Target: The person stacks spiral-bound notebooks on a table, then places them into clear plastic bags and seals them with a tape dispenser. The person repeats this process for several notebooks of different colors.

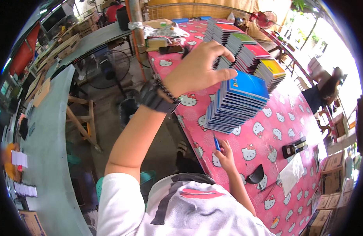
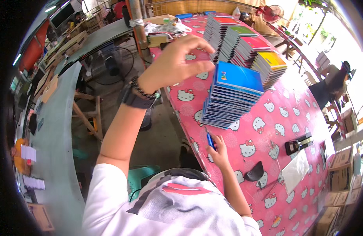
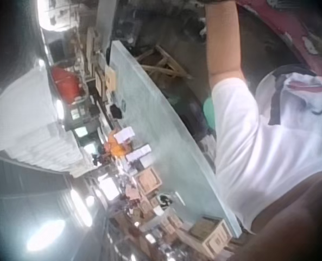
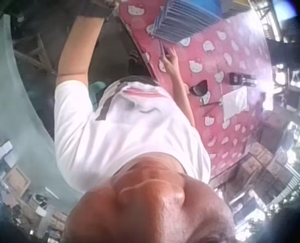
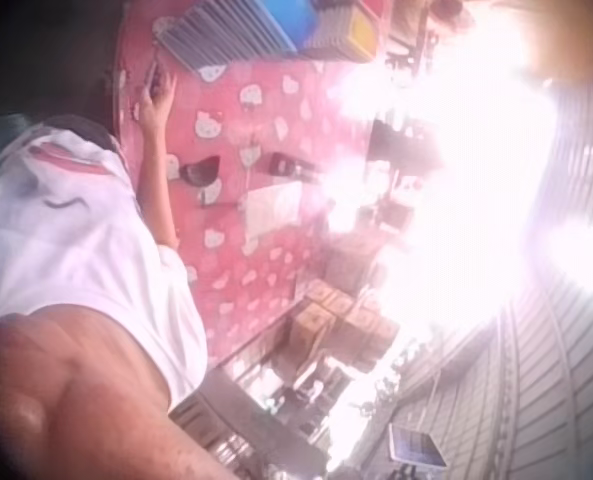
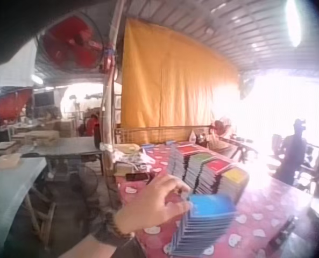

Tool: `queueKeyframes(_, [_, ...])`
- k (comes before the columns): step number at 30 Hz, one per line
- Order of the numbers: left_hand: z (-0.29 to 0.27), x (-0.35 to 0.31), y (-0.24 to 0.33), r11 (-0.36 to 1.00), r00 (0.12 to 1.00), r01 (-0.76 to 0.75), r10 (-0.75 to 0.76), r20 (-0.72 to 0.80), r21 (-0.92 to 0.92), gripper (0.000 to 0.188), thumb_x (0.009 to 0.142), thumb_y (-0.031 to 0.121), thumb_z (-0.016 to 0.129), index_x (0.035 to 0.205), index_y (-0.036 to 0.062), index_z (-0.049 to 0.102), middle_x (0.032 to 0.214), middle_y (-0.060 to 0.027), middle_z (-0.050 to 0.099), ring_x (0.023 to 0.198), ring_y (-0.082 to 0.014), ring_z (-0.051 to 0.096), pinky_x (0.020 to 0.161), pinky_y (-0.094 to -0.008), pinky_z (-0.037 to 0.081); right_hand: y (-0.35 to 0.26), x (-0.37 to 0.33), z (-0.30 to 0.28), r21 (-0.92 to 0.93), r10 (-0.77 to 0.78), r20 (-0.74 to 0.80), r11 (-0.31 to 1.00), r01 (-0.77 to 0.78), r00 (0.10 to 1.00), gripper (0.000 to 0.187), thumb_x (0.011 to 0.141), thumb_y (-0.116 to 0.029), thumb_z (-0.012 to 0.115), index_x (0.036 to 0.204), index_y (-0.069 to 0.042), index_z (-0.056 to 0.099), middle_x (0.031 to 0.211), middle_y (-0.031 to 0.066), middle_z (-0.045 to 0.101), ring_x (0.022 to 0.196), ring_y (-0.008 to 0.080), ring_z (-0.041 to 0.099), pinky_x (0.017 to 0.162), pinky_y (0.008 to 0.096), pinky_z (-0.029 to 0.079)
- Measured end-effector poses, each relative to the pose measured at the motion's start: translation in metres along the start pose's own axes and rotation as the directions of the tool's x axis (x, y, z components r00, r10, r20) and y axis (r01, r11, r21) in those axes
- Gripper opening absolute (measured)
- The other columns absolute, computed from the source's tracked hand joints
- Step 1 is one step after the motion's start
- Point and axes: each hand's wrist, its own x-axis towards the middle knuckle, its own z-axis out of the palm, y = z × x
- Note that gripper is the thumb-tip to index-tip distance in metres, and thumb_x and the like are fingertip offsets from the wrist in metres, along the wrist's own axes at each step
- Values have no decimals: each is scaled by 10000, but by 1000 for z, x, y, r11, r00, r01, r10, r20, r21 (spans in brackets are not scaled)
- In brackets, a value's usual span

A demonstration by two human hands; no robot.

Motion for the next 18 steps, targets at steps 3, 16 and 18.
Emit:
queueKeyframes(3, [47, 37, -7, 951, 976, -137, 177, -124, 276, 962, 639, 610, 684, 1356, 75, 331, 1367, -170, 367, 1279, -340, 321, 1019, -481, 286, -40, 5, -11, -321, -346, -99, 899, 299, 933, 566, 723, -106, 674, 1253, -49, 484, 949, 74, 482, 848, 186, 504, 748, 270, 417])
queueKeyframes(16, [111, 79, -15, 907, 993, -46, -2, 115, 419, 1128, 446, 602, 777, 1351, 137, 289, 1310, -78, 395, 1182, -303, 395, 927, -495, 358, -64, 12, -12, -594, -555, -260, 737, 323, 790, 581, 705, -153, 700, 1239, -55, 493, 1024, 168, 503, 946, 308, 504, 815, 386, 422])
queueKeyframes(18, [111, 80, -16, 902, 989, -27, -37, 140, 431, 1161, 438, 680, 734, 1366, 132, 303, 1314, -87, 398, 1250, -274, 339, 975, -473, 332, -67, 18, -13, -629, -576, -254, 709, 319, 777, 579, 699, -153, 705, 1232, -56, 498, 1018, 163, 504, 942, 309, 505, 808, 387, 424])
